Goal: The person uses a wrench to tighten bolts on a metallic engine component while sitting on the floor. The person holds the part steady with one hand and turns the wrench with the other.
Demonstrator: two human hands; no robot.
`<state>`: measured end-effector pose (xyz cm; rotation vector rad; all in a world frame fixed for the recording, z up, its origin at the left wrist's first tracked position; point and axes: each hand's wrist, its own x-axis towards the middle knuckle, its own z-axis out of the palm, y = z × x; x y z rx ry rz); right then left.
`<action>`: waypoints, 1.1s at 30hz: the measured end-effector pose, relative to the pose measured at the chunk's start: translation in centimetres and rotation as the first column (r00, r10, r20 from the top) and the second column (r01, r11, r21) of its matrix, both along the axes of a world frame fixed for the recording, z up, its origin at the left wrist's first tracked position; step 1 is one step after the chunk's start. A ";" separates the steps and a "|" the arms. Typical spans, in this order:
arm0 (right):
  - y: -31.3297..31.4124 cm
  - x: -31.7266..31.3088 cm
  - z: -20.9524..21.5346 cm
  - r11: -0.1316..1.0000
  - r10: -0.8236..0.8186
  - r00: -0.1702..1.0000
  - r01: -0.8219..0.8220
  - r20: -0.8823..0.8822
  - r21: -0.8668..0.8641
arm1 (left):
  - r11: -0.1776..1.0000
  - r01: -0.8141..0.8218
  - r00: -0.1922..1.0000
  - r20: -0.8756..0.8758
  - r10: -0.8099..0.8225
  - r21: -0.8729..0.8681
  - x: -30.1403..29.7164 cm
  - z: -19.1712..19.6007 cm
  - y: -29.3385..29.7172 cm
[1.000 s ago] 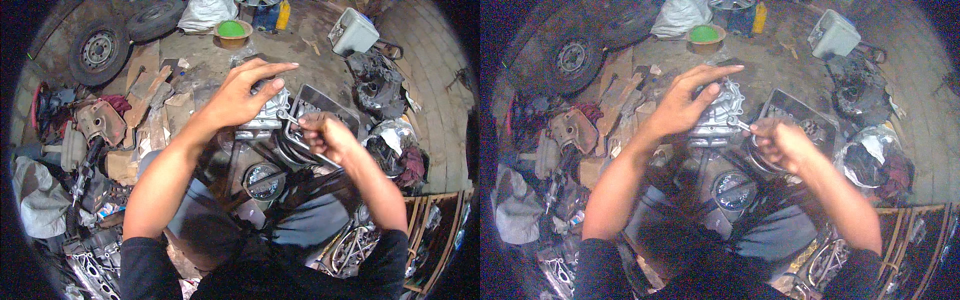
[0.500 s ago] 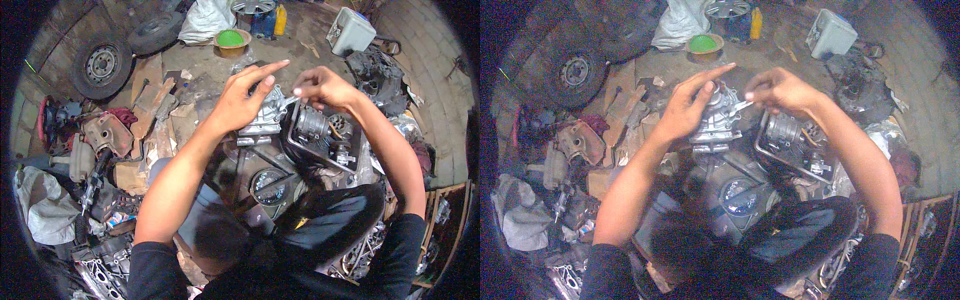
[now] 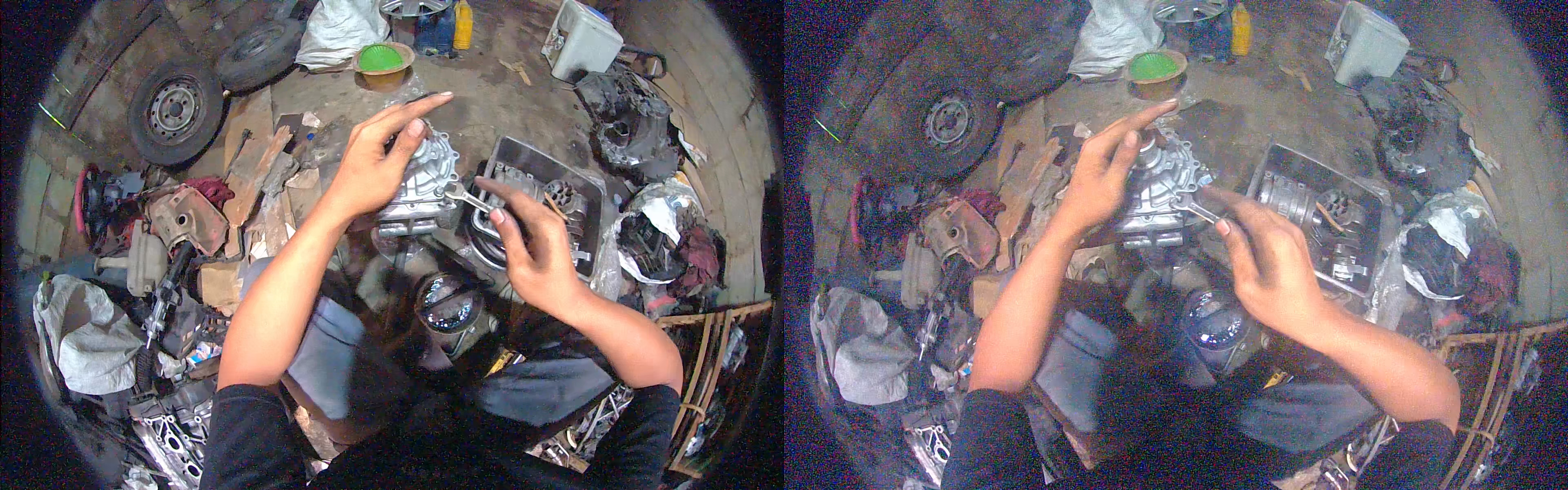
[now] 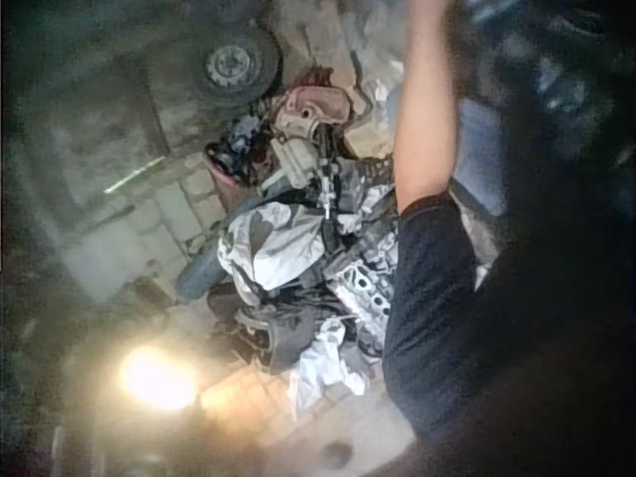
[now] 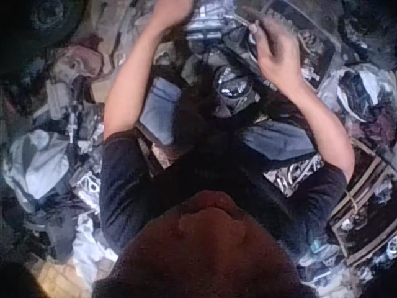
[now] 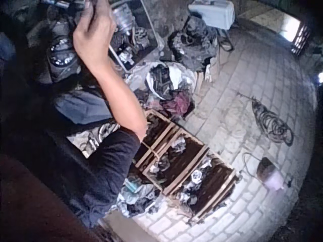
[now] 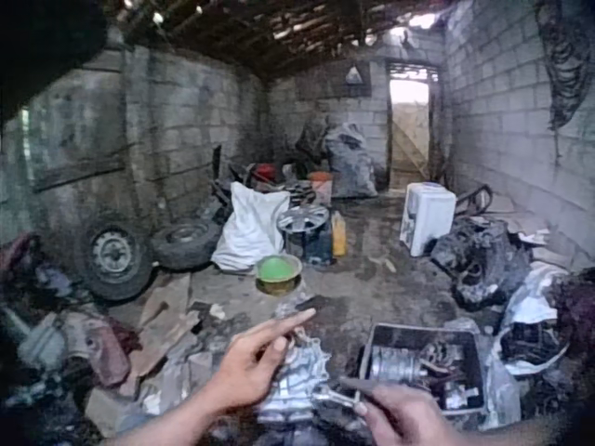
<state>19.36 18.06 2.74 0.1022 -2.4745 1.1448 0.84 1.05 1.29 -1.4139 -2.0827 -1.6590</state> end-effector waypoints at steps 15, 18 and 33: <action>-2.9 0.7 -2.1 0.998 0.008 0.992 -0.001 0.123 -0.060 | 0.999 0.031 0.999 0.019 -0.031 -0.009 -0.1 -0.1 -0.2; -4.0 0.9 -3.1 0.965 -0.021 0.978 0.075 0.208 -0.252 | 0.997 0.035 0.999 0.035 -0.033 -0.067 0.0 0.2 -0.1; -8.0 0.0 -1.7 0.211 0.173 0.836 0.485 0.521 -0.848 | 0.998 -0.003 0.999 -0.049 0.006 0.065 -0.3 -0.5 0.4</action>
